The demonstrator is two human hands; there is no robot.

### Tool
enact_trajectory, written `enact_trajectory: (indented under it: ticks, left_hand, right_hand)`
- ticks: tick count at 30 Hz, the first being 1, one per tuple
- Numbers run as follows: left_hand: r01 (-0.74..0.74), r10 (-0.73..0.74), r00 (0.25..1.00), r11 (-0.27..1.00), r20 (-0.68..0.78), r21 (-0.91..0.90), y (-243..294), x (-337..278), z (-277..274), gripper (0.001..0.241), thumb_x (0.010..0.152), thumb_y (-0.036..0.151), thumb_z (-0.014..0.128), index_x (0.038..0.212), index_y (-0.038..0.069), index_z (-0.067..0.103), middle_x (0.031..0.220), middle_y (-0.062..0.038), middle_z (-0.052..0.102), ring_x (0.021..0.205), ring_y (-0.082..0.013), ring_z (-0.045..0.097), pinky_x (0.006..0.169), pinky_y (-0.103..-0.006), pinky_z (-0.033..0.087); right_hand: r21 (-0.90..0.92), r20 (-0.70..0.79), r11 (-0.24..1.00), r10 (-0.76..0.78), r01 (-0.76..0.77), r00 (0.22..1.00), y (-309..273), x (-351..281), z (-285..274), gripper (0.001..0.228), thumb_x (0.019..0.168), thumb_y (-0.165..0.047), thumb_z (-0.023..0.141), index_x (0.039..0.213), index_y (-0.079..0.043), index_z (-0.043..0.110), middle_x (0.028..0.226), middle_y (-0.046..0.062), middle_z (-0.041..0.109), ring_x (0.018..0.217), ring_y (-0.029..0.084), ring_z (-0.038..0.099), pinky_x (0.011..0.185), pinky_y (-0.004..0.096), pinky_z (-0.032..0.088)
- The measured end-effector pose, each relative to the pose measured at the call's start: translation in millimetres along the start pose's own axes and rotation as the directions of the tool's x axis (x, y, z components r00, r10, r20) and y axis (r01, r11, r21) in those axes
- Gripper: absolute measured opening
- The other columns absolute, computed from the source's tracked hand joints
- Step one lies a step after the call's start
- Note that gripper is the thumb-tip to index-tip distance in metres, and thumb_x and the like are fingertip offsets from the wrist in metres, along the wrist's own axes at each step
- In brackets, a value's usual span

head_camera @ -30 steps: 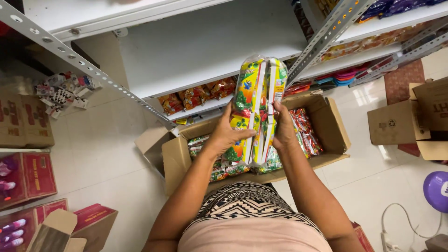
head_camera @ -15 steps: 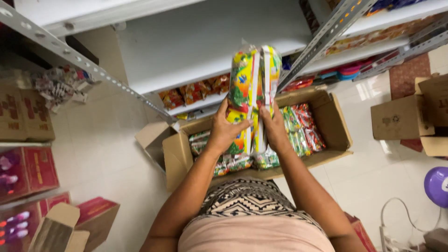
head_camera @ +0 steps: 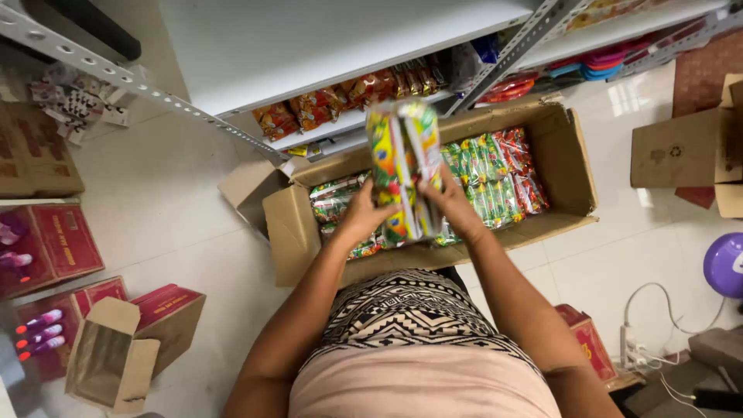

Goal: Stocking and organizing packaged snack food from a cardboard box onto store shelves.

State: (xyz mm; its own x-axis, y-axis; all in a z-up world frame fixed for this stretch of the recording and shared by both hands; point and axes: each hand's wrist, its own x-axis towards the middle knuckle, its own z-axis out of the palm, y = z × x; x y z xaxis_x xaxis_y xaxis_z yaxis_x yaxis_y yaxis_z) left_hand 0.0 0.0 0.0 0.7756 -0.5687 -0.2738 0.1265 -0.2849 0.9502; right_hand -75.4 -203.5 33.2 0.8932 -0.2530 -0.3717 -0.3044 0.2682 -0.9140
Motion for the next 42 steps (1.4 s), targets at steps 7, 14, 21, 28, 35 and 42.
enact_trajectory:
  ticks: [7, 14, 21, 28, 35, 42]
  left_hand:
    - [0.278, -0.28, 0.96, 0.943, 0.014, -0.182, -102.1, -20.8, 20.3, 0.063, 0.079, 0.013, 0.083, 0.136, 0.006, 0.057, 0.119, -0.011, 0.073, 0.105, -0.0194, 0.069, 0.093, -0.0362, 0.056]
    - [0.435, -0.435, 0.9, 0.9, -0.042, -0.001, -130.6, -6.1, 30.6, 0.079, 0.081, 0.03, 0.082, 0.146, 0.004, 0.046, 0.131, -0.016, 0.067, 0.117, -0.025, 0.065, 0.099, -0.0377, 0.052]
    - [0.54, -0.544, 0.838, 0.815, -0.044, 0.212, -202.3, 18.5, 43.0, 0.09, 0.084, 0.041, 0.077, 0.153, 0.001, 0.037, 0.143, -0.022, 0.06, 0.131, -0.0318, 0.059, 0.108, -0.0389, 0.047]
    - [0.662, -0.686, 0.726, 0.685, -0.035, 0.305, -210.3, 38.7, 50.6, 0.082, 0.088, 0.049, 0.068, 0.149, 0.003, 0.041, 0.142, -0.024, 0.057, 0.116, -0.0371, 0.067, 0.095, -0.0446, 0.056]
    - [0.533, -0.424, 0.82, 0.81, -0.385, 0.244, -253.1, -0.1, 71.4, 0.073, 0.073, 0.048, 0.086, 0.12, -0.002, 0.06, 0.109, -0.025, 0.073, 0.098, -0.0365, 0.07, 0.086, -0.0442, 0.056]
    - [0.514, -0.468, 0.856, 0.726, -0.22, 0.456, -261.9, -42.6, 79.3, 0.049, 0.074, 0.048, 0.083, 0.092, 0.003, 0.074, 0.089, -0.019, 0.074, 0.082, -0.0355, 0.071, 0.076, -0.0473, 0.056]
  right_hand:
    - [-0.085, 0.129, 0.99, 0.127, -0.116, 0.984, 90.9, -6.5, -4.7, 0.069, 0.093, -0.024, 0.069, 0.155, -0.011, 0.039, 0.141, 0.005, 0.061, 0.128, 0.017, 0.054, 0.112, 0.035, 0.041]
    - [-0.218, 0.117, 0.945, 0.275, -0.245, 0.954, 144.5, 20.9, -21.1, 0.065, 0.095, -0.029, 0.068, 0.152, -0.01, 0.043, 0.138, 0.007, 0.064, 0.126, 0.017, 0.055, 0.11, 0.034, 0.042]
    - [-0.273, 0.123, 0.9, 0.382, -0.339, 0.916, 193.7, 52.5, -27.2, 0.072, 0.091, -0.035, 0.07, 0.151, -0.009, 0.041, 0.138, 0.012, 0.064, 0.126, 0.023, 0.057, 0.109, 0.037, 0.044]
    - [-0.566, 0.082, 0.76, 0.438, -0.32, 0.895, 275.3, 92.2, -48.1, 0.071, 0.095, -0.042, 0.065, 0.151, -0.007, 0.038, 0.141, 0.02, 0.061, 0.13, 0.032, 0.059, 0.108, 0.04, 0.046]
    - [-0.809, -0.243, 0.396, 0.449, -0.435, 0.86, 128.2, 56.3, 3.9, 0.072, 0.094, -0.042, 0.068, 0.149, -0.006, 0.04, 0.128, 0.03, 0.067, 0.119, 0.048, 0.063, 0.105, 0.051, 0.048]
    - [-0.818, 0.063, 0.539, -0.266, 0.202, 0.962, 132.8, 88.6, -10.1, 0.069, 0.091, -0.014, 0.062, 0.156, -0.009, 0.039, 0.15, 0.027, 0.049, 0.132, 0.048, 0.053, 0.112, 0.046, 0.047]
